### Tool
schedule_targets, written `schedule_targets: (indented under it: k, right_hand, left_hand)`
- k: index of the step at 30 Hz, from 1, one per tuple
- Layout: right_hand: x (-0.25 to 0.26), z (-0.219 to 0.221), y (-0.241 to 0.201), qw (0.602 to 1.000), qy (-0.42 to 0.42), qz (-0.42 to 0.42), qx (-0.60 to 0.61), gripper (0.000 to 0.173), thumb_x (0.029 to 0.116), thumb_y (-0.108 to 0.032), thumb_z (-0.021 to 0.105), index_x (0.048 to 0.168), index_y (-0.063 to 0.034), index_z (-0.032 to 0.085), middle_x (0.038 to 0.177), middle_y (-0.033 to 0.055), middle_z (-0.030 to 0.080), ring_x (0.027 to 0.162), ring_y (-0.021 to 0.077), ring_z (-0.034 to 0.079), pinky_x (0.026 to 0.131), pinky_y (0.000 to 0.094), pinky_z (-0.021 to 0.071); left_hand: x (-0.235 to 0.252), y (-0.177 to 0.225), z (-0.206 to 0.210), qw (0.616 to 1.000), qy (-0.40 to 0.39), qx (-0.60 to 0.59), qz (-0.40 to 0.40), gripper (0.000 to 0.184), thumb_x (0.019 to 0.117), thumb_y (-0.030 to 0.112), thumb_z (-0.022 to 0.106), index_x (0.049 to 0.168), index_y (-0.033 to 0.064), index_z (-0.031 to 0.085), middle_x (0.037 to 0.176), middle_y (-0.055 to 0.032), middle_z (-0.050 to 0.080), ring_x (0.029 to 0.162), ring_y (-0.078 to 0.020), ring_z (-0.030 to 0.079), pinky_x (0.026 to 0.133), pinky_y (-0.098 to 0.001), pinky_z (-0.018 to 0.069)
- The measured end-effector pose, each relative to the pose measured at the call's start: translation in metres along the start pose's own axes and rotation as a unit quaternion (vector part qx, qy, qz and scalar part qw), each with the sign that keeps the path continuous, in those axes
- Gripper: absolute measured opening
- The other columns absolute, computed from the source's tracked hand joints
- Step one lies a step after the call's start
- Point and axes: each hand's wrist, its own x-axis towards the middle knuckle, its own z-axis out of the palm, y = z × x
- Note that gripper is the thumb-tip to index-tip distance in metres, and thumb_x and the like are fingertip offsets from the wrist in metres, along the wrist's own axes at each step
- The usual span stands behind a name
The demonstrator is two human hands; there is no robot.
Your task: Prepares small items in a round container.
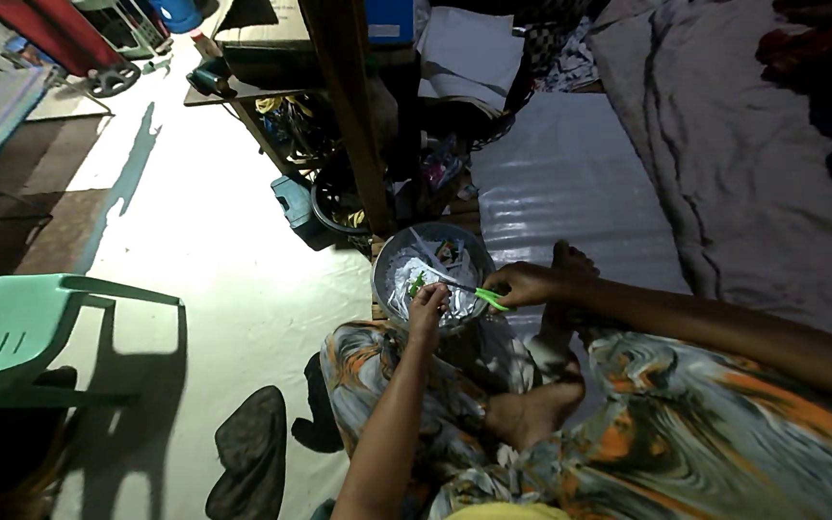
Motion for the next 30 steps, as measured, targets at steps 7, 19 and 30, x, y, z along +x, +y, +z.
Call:
schedule_targets:
  k: [7, 19, 30]
  right_hand:
    - [0.003, 0.004, 0.015, 1.0, 0.017, -0.007, -0.011, 0.034, 0.0988, -0.021, 0.069, 0.124, 0.0025, 0.067, 0.102, 0.0222, 0.068, 0.089, 0.0321, 0.064, 0.087, 0.0503, 0.0504]
    - [0.008, 0.004, 0.017, 1.0, -0.009, -0.016, -0.003, 0.038, 0.0953, -0.021, 0.074, 0.126, 0.0014, 0.067, 0.102, 0.022, 0.07, 0.088, 0.03, 0.066, 0.087, 0.0475, 0.0517]
    - [0.008, 0.006, 0.022, 1.0, 0.0, -0.011, -0.002, 0.035, 0.0956, -0.02, 0.074, 0.124, -0.0006, 0.068, 0.096, 0.0172, 0.07, 0.081, 0.0238, 0.065, 0.083, 0.0425, 0.052]
  left_hand:
    - [0.002, -0.007, -0.003, 0.999, -0.005, 0.04, 0.003, 0.013, 0.1027, 0.003, 0.055, 0.11, -0.0055, 0.06, 0.085, -0.0035, 0.063, 0.068, -0.0055, 0.058, 0.064, -0.0207, 0.0507]
    - [0.0, -0.005, -0.002, 0.999, -0.005, 0.045, -0.001, 0.014, 0.1028, 0.004, 0.055, 0.111, -0.0052, 0.06, 0.089, -0.0035, 0.062, 0.069, -0.0049, 0.055, 0.065, -0.0211, 0.0486]
    - [0.0, -0.006, -0.002, 0.999, -0.004, 0.047, -0.007, 0.014, 0.1028, 0.005, 0.056, 0.111, -0.0048, 0.062, 0.088, -0.0031, 0.063, 0.069, -0.0047, 0.055, 0.065, -0.0204, 0.0482]
